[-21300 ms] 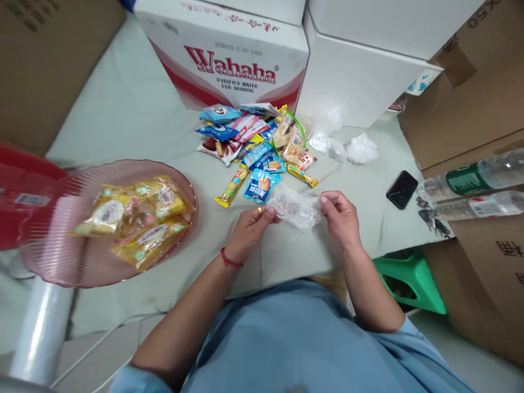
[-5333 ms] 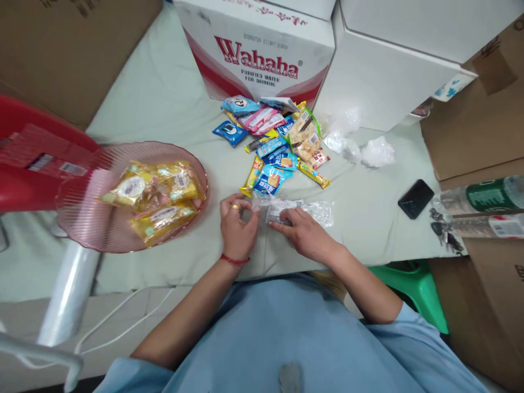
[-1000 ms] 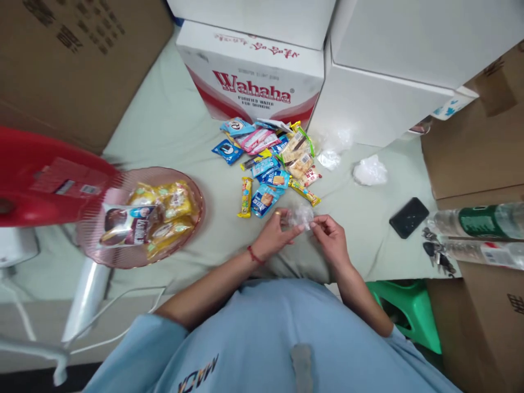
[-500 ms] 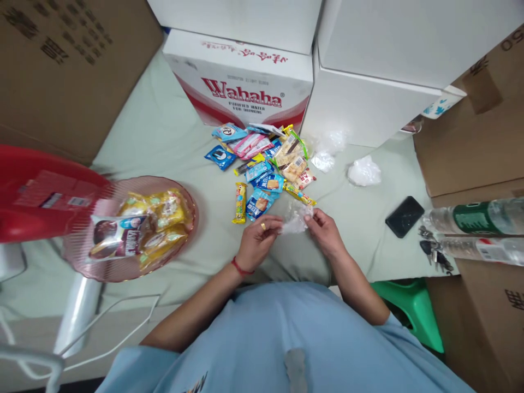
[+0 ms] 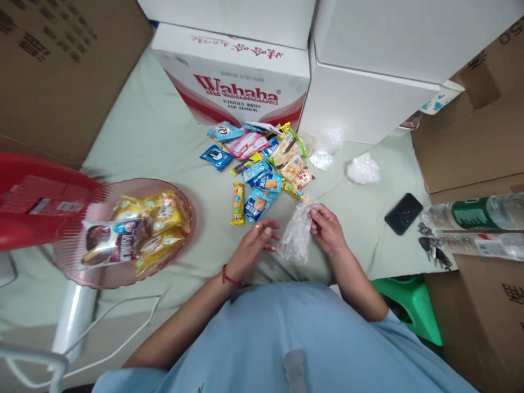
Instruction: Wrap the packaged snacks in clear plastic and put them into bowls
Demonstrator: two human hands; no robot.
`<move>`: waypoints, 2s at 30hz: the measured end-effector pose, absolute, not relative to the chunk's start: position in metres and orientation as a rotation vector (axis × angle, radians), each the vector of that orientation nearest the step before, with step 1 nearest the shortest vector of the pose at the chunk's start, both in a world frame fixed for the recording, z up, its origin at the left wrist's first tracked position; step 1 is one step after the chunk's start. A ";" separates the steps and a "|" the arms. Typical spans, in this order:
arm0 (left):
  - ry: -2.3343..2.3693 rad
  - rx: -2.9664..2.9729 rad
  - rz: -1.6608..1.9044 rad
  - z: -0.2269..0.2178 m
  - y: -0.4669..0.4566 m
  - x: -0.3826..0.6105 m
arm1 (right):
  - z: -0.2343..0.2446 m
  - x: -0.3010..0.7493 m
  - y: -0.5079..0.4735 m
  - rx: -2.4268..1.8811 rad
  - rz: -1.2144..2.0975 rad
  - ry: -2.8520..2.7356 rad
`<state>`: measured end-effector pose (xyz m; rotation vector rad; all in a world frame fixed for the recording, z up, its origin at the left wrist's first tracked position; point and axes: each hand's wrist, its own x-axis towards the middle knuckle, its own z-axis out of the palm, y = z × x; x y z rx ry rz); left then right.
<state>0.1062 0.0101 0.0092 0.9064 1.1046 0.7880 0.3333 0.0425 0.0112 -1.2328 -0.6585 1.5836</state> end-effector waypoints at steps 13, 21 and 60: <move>1.400 1.468 0.794 0.010 0.006 0.115 | 0.014 0.302 0.024 -1.383 1.458 -1.217; 1.475 1.011 0.922 0.001 0.013 0.083 | 0.005 0.318 0.037 -1.363 1.609 -0.743; 0.999 0.556 0.840 0.013 0.022 0.066 | 0.020 0.373 0.026 -1.385 1.516 -0.765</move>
